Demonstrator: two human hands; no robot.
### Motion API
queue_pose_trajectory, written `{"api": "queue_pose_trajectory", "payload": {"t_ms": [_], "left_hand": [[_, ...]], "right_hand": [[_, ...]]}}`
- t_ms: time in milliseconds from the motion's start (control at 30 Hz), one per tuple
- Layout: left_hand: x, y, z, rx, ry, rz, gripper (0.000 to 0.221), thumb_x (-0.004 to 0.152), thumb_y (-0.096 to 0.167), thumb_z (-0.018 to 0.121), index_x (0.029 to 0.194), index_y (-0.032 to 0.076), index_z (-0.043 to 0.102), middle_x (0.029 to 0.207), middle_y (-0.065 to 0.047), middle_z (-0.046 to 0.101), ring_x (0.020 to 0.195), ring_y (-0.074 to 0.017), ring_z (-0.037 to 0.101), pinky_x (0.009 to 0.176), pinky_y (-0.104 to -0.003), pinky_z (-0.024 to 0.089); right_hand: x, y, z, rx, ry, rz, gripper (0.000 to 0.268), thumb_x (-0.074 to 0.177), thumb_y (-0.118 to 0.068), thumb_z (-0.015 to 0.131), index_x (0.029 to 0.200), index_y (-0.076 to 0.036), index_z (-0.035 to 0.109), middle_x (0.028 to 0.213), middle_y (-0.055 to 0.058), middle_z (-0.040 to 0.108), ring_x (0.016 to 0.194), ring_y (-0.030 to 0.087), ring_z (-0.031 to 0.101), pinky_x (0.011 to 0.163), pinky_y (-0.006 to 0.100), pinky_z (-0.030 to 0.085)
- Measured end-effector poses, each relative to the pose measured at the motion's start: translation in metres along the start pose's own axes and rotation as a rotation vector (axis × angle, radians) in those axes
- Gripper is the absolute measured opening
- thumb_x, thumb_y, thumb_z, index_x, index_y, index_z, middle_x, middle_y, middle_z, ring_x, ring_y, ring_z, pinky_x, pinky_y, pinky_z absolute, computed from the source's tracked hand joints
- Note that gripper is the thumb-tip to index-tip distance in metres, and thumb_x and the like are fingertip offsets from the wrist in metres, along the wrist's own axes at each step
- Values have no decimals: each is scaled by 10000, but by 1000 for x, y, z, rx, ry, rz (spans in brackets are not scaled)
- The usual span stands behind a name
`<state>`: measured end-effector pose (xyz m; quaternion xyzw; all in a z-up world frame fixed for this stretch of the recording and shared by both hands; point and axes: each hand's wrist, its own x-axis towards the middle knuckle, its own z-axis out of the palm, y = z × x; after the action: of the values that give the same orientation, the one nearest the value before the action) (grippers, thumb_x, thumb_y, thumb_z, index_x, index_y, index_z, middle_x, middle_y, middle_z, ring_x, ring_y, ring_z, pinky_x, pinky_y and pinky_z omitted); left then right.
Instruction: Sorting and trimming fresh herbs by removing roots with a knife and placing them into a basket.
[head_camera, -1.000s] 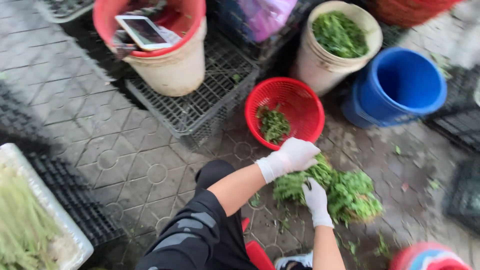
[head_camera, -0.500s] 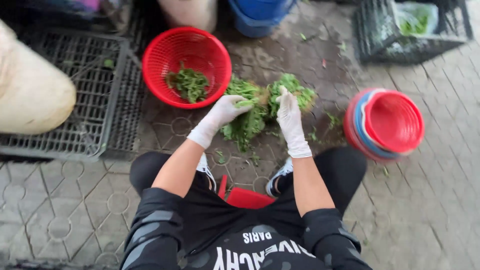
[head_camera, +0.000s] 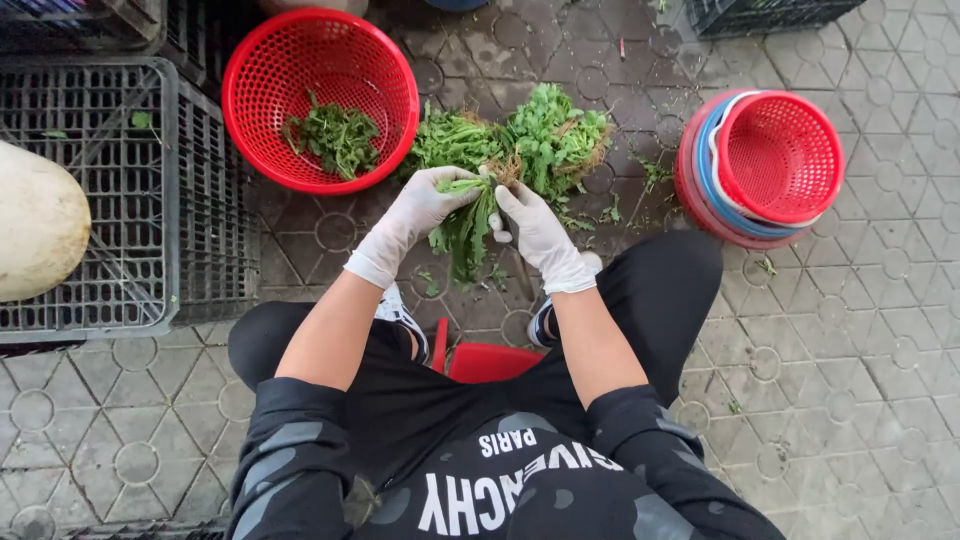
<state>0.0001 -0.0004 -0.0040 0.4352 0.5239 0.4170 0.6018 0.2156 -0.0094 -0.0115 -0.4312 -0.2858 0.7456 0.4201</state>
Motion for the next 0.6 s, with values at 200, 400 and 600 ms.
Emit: {"api": "queue_pose_trajectory", "payload": {"t_ms": [200,400,600], "left_hand": [[6,8,-14,663,78,256,685,781,407,1023,1397,292,748,1342,-25,782,1256,-273,738,1120,-462,552],[18,-17,1,1186,326,812,526,747,467,1009,1187,302,773,1056,0,779,1067,-270,738,1197,-590,396],[18,-18,11,1332,317,912,282,755,348,971,881,248,740,811,-8,734,910,-243,729,1191,-616,411]], "right_hand": [[-7,-12,25,110,135,30,213,1024,-248,867,1091,-105,725,846,15,593,637,237,711,439,241,432],[-9,-11,33,168,175,90,251,977,-289,910,966,-110,734,750,71,664,623,268,734,441,249,428],[-4,-1,27,109,211,91,261,989,-326,898,1030,-138,721,782,36,646,630,230,718,442,228,417]]}}
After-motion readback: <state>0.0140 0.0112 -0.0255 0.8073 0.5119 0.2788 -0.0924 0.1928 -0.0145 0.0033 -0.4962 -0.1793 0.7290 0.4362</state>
